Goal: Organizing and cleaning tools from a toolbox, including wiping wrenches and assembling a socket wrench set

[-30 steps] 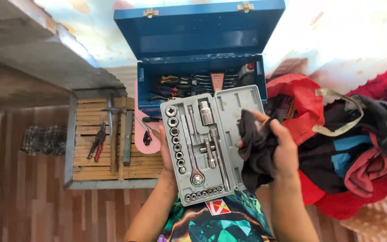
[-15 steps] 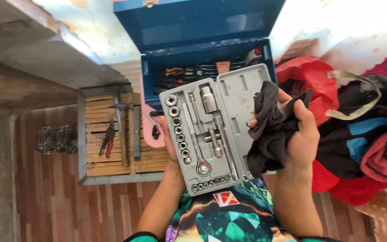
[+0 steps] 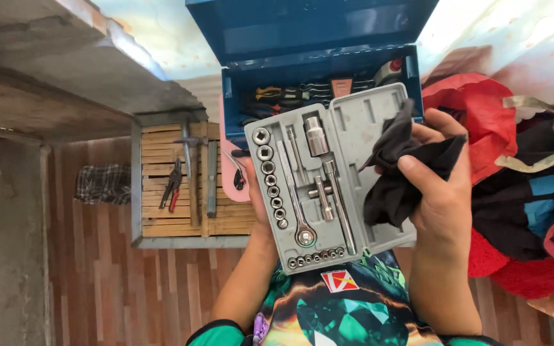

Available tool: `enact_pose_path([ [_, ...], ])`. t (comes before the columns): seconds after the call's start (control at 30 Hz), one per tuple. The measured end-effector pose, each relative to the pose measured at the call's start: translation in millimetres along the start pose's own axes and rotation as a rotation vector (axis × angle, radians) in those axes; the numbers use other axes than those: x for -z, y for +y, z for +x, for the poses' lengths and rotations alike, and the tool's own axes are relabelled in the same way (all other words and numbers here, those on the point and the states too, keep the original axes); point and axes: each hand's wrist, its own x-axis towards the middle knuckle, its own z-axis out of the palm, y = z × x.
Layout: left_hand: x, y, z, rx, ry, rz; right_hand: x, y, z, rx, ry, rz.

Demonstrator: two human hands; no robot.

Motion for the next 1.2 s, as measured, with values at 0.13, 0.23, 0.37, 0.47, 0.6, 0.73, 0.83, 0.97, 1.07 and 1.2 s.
enact_pose_path([
  [0.13,-1,-3,5,0.0,-0.016,0.0,10,4,5,0.135,0.072,-0.328],
  [0.23,-10,-6,1,0.047,-0.027,-0.027,-6,-3,9,0.085,0.098,-0.8],
  [0.37,0,-11,2,0.092,-0.024,-0.053,-36,-15,30,0.337,-0.133,-1.183],
  [0.47,-2,-13,6,0.092,-0.03,-0.058,-39,-7,37,0.487,-0.303,-1.411],
  [0.6,-7,-10,12,0.087,-0.033,-0.06,-41,3,32,0.489,-0.332,-1.546],
  [0.73,-8,-7,18,0.073,-0.068,-0.061,-44,6,22,0.478,-0.348,-1.593],
  [0.83,-15,-4,19,0.096,-0.074,-0.084,-44,7,18,0.499,-0.368,-1.645],
  [0.97,-13,-6,18,0.125,-0.062,-0.092,-36,7,12,0.445,-0.371,-1.653],
  [1.07,-13,-6,13,0.122,-0.08,-0.101,-34,1,9,0.365,-0.365,-1.596],
  [1.2,-30,-1,14,0.113,-0.084,-0.138,-58,-30,-1,0.451,-0.212,-1.357],
])
